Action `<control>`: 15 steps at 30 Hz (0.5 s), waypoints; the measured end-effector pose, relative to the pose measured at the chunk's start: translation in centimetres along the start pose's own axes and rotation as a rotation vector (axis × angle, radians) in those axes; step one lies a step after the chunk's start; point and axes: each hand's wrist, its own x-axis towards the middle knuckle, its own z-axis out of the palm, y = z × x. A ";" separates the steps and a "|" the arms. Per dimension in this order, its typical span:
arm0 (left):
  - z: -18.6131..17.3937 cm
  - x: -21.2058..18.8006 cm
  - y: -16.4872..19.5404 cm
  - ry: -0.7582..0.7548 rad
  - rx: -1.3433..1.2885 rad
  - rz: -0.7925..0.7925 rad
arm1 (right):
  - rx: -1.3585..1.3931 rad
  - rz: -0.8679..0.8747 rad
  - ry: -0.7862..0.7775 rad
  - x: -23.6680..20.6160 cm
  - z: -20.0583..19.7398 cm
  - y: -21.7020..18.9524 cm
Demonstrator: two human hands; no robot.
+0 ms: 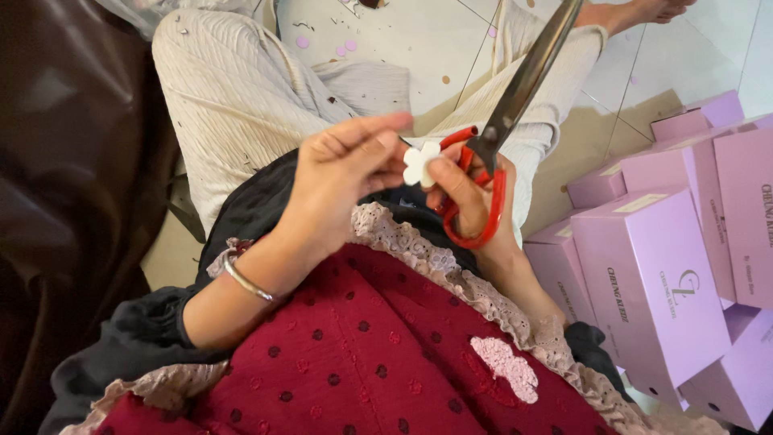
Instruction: The person sits on the floor and uses red-handled scissors to cut a white paper shape with a scalloped edge. They rotate the paper and trim the edges carefully, then place the finished piece on the floor.
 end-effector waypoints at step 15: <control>-0.5 0.4 -1.4 -0.035 0.211 0.070 | 0.043 -0.050 0.043 1.4 0.0 1.0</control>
